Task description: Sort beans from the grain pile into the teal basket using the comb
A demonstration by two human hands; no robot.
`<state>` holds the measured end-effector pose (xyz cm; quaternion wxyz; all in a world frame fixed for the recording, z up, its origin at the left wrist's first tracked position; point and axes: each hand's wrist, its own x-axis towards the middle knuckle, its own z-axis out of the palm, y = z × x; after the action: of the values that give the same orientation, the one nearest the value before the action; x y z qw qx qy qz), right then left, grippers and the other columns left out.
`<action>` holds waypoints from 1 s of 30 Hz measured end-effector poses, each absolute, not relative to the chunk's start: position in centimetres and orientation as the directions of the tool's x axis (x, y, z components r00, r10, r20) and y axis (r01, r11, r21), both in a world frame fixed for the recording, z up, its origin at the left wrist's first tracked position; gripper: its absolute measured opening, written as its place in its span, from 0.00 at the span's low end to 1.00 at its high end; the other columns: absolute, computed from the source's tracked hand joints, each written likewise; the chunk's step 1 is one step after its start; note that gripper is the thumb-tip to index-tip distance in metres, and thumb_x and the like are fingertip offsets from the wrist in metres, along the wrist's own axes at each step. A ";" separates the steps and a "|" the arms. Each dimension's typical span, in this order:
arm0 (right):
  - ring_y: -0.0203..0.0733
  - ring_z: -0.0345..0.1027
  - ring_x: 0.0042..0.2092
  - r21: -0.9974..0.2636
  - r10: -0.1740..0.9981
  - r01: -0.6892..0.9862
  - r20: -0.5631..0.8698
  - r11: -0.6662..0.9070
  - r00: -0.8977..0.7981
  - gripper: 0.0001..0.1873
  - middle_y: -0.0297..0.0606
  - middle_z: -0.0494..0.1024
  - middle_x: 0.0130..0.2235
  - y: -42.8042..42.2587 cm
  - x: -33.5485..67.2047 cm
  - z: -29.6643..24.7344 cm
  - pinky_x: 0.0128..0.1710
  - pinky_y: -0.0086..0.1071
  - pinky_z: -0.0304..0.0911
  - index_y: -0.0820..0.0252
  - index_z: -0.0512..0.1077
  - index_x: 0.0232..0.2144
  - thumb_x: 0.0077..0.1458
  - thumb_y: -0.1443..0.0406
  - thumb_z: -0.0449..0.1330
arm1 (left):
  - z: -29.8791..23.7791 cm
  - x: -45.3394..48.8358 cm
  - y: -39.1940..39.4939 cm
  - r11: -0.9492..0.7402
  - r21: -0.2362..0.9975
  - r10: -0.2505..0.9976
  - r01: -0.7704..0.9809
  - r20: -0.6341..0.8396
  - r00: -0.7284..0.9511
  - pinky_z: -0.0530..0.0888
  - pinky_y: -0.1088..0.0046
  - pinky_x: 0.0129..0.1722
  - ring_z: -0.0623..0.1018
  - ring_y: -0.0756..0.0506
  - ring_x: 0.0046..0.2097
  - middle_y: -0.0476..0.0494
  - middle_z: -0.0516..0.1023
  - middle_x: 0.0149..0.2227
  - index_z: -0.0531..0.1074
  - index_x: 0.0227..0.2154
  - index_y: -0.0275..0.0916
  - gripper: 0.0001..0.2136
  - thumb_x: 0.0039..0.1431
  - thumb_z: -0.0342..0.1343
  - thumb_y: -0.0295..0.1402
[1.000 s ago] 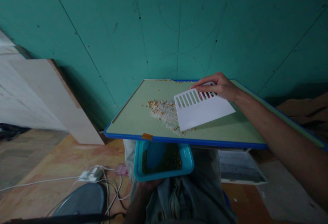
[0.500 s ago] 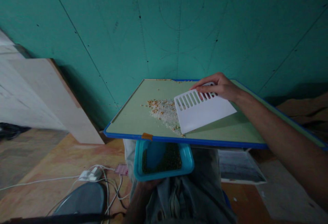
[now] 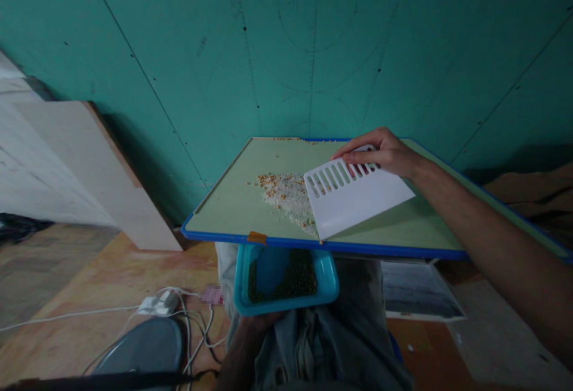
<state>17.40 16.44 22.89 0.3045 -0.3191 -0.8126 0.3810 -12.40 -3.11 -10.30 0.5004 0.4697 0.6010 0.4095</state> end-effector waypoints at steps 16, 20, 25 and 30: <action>0.31 0.63 0.22 -0.853 0.724 0.230 0.221 0.468 -0.654 0.15 0.35 0.77 0.25 17.2 16.8 21.4 0.20 0.27 0.53 0.61 0.80 0.38 0.49 0.59 0.66 | -8.5 -11.1 -2.9 0.284 0.958 0.957 -0.030 -0.285 -0.050 0.64 0.50 0.62 0.70 0.34 0.60 0.50 0.80 0.50 0.77 0.44 0.56 0.24 0.45 0.57 0.59; 0.31 0.63 0.22 -0.867 0.769 0.235 0.229 0.440 -0.597 0.15 0.35 0.77 0.25 18.1 17.1 21.0 0.20 0.27 0.52 0.59 0.80 0.38 0.49 0.58 0.66 | -7.9 -10.7 -2.5 0.316 0.933 0.946 -0.174 -0.323 -0.015 0.66 0.47 0.60 0.70 0.33 0.60 0.48 0.75 0.57 0.70 0.54 0.54 0.38 0.45 0.43 0.68; 0.33 0.65 0.24 -0.906 0.796 0.177 0.227 0.384 -0.561 0.14 0.36 0.78 0.26 17.5 17.0 21.4 0.21 0.27 0.54 0.56 0.80 0.37 0.48 0.58 0.67 | -7.4 -10.2 -2.3 0.298 0.926 0.954 -0.233 -0.297 0.040 0.70 0.48 0.58 0.70 0.34 0.60 0.51 0.71 0.59 0.63 0.59 0.54 0.43 0.48 0.25 0.69; 0.33 0.66 0.24 -0.927 0.748 0.185 0.134 0.327 -0.650 0.14 0.35 0.78 0.26 17.1 17.0 21.4 0.21 0.27 0.56 0.58 0.80 0.37 0.47 0.59 0.67 | -7.8 -9.8 -2.1 0.250 0.968 0.968 -0.014 -0.250 0.004 0.70 0.51 0.58 0.71 0.35 0.59 0.53 0.73 0.58 0.64 0.59 0.58 0.29 0.54 0.48 0.58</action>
<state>17.04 17.11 21.40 0.2856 -0.3060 -0.7628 0.4929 -9.84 -2.11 -7.79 0.5633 0.4299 0.5547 0.4362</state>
